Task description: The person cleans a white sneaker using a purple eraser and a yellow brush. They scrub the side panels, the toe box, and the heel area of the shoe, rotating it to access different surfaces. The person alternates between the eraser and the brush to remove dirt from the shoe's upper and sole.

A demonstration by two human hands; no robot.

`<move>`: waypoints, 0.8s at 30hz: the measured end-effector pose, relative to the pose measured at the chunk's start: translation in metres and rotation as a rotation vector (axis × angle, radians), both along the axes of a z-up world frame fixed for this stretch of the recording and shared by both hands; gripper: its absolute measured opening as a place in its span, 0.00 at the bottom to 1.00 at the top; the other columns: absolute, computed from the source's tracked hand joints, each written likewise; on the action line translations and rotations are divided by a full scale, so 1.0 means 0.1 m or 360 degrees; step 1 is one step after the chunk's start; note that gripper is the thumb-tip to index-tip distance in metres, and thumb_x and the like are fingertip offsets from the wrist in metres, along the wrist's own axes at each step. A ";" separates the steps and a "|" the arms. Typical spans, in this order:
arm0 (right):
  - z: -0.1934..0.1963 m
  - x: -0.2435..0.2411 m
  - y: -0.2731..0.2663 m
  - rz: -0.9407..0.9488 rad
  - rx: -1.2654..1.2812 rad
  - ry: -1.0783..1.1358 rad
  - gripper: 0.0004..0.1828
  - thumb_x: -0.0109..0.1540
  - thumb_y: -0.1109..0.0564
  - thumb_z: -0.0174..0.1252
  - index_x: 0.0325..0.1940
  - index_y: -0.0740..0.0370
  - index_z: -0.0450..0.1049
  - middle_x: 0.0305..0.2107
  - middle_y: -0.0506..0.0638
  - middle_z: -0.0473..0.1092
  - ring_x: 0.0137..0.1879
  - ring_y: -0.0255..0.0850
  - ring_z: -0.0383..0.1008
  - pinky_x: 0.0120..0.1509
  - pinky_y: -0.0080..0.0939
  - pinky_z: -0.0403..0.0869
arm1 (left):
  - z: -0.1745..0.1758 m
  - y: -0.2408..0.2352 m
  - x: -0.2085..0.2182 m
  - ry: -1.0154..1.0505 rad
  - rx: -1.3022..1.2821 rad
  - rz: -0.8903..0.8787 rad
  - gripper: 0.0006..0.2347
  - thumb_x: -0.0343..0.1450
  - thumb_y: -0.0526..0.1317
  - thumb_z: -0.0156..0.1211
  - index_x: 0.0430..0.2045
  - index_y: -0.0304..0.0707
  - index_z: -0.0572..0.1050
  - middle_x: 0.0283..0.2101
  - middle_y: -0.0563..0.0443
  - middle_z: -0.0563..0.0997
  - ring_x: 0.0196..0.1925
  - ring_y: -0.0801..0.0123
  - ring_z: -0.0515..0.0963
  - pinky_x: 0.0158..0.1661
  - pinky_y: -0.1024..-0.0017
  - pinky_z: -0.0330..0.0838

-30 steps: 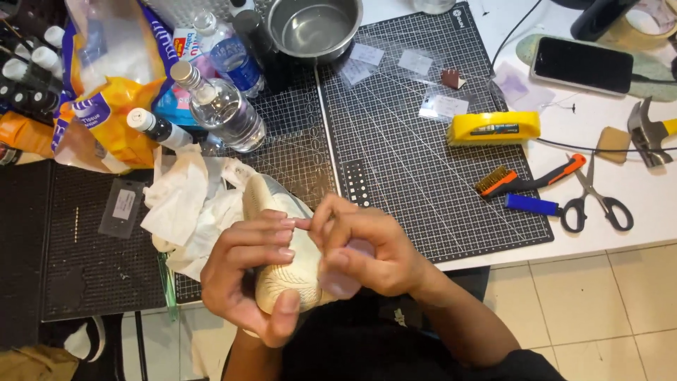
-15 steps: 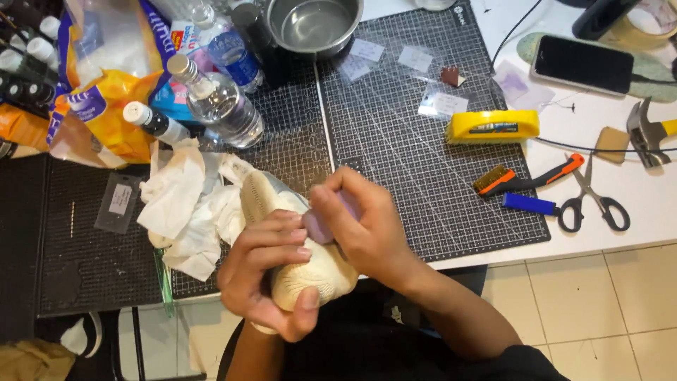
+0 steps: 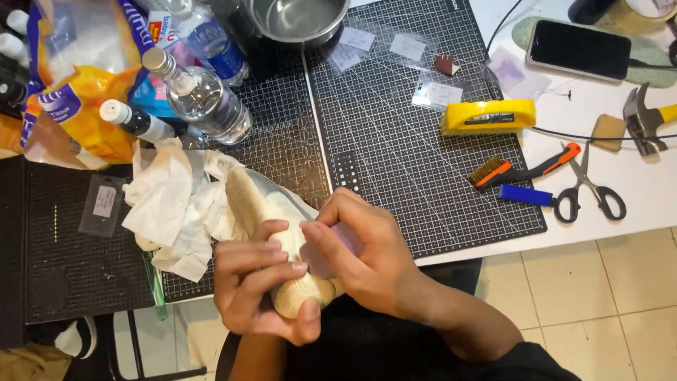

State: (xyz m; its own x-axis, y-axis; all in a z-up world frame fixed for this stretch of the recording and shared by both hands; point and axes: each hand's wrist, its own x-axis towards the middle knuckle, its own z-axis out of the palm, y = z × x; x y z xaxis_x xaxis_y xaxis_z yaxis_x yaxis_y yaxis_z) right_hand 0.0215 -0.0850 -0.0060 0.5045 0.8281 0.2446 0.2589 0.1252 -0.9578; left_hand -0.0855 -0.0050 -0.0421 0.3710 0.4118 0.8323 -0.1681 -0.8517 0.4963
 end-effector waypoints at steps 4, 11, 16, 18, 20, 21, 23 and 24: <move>-0.13 -0.02 0.17 -0.0202 -0.0034 -0.0275 0.12 0.60 0.55 0.44 0.23 0.61 0.62 0.20 0.47 0.58 0.27 0.36 0.58 0.31 0.35 0.59 | -0.13 0.01 0.01 -0.0169 0.0058 0.0020 0.11 0.59 0.46 0.51 0.20 0.37 0.71 0.27 0.51 0.66 0.32 0.70 0.66 0.38 0.66 0.79; -0.05 -0.12 0.08 -0.0166 -0.0048 -0.0098 0.12 0.60 0.56 0.44 0.22 0.61 0.61 0.18 0.47 0.58 0.24 0.35 0.57 0.29 0.34 0.58 | -0.24 0.03 0.00 -0.0263 0.0068 0.0001 0.11 0.60 0.47 0.51 0.21 0.38 0.71 0.28 0.53 0.66 0.34 0.71 0.65 0.38 0.67 0.79; -0.19 -0.01 0.23 -0.0225 -0.0293 -0.0285 0.15 0.60 0.51 0.44 0.21 0.58 0.62 0.17 0.45 0.61 0.23 0.34 0.57 0.27 0.36 0.57 | -0.35 0.04 -0.10 -0.0194 0.0086 -0.0138 0.10 0.59 0.44 0.54 0.22 0.36 0.72 0.30 0.53 0.66 0.37 0.71 0.66 0.41 0.65 0.79; -0.02 -0.11 0.07 -0.0101 -0.0087 -0.0264 0.11 0.60 0.57 0.43 0.23 0.61 0.59 0.18 0.48 0.58 0.24 0.38 0.58 0.29 0.37 0.58 | -0.44 0.12 -0.17 -0.0159 0.0214 -0.0277 0.12 0.61 0.48 0.55 0.26 0.37 0.72 0.32 0.53 0.64 0.38 0.72 0.65 0.44 0.63 0.78; -0.11 -0.13 0.09 -0.0093 -0.0144 -0.0280 0.11 0.59 0.57 0.44 0.23 0.61 0.61 0.18 0.48 0.59 0.24 0.38 0.59 0.30 0.37 0.59 | -0.45 0.09 -0.19 -0.0145 0.0162 -0.0254 0.11 0.61 0.46 0.55 0.26 0.38 0.72 0.31 0.53 0.64 0.38 0.72 0.65 0.44 0.63 0.78; -0.16 -0.15 0.08 -0.0102 -0.0194 -0.0302 0.11 0.59 0.57 0.45 0.22 0.61 0.62 0.18 0.48 0.61 0.24 0.38 0.60 0.30 0.37 0.60 | -0.46 0.06 -0.21 -0.0137 0.0117 -0.0246 0.10 0.61 0.45 0.55 0.26 0.39 0.72 0.31 0.53 0.64 0.37 0.72 0.66 0.44 0.64 0.78; -0.38 -0.02 0.32 -0.0138 -0.0337 -0.0294 0.13 0.59 0.53 0.44 0.22 0.59 0.63 0.18 0.46 0.61 0.23 0.36 0.59 0.28 0.36 0.59 | -0.44 0.07 -0.19 -0.0127 0.0120 -0.0235 0.10 0.60 0.45 0.55 0.27 0.39 0.72 0.31 0.54 0.64 0.38 0.73 0.65 0.44 0.64 0.78; -0.48 0.05 0.42 -0.0198 -0.0471 -0.0287 0.15 0.60 0.50 0.44 0.21 0.57 0.63 0.17 0.44 0.62 0.22 0.33 0.58 0.25 0.35 0.57 | -0.42 0.06 -0.17 -0.0118 0.0133 -0.0248 0.10 0.60 0.44 0.55 0.27 0.39 0.72 0.32 0.55 0.64 0.39 0.74 0.65 0.44 0.64 0.78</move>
State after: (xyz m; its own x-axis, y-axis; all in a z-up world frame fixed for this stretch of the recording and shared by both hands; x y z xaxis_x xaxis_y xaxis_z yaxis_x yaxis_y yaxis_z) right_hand 0.0263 -0.0431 -0.0544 0.5765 0.8112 0.0982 0.4229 -0.1934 -0.8853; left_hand -0.1027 0.0012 -0.0846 0.3610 0.2824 0.8888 -0.3348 -0.8503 0.4062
